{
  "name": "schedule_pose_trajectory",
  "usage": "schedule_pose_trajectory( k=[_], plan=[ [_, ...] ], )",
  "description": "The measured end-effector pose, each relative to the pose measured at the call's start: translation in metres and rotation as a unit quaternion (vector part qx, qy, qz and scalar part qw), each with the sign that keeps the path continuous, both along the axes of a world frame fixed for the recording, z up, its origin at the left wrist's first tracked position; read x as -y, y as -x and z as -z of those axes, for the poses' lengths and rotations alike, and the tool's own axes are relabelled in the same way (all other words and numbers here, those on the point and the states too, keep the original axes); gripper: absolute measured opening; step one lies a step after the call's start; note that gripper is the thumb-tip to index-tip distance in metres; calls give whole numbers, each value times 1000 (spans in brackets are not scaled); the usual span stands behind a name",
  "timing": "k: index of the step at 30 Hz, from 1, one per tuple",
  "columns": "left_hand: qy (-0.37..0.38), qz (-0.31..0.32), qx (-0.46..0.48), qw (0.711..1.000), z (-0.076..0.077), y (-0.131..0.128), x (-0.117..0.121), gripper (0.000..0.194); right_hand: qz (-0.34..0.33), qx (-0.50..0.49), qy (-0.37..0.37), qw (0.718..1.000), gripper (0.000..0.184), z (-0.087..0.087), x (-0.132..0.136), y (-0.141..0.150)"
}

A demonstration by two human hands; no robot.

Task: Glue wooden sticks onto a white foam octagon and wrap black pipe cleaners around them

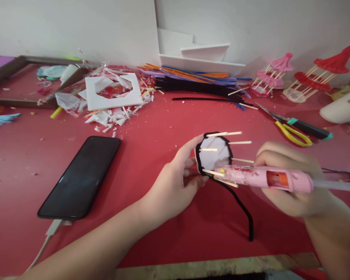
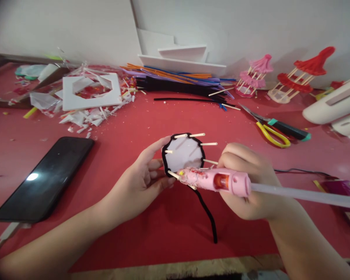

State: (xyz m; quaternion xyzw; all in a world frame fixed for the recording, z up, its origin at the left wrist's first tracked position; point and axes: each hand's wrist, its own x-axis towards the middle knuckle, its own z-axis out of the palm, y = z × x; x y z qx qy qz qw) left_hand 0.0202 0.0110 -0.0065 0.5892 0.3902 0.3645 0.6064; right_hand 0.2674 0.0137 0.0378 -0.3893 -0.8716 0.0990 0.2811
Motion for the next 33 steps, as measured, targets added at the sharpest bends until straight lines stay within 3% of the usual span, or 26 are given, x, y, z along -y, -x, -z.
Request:
schedule_pose_trajectory(
  k=[23,33],
  plan=[
    [-50,-6,-18,999,3,2,0,72,-1,31,7,1000,8,-2,0,-11],
    [-48,21,-24,998,2,0,3,70,-8,-2,-40,999,13,0,3,0]
  ],
)
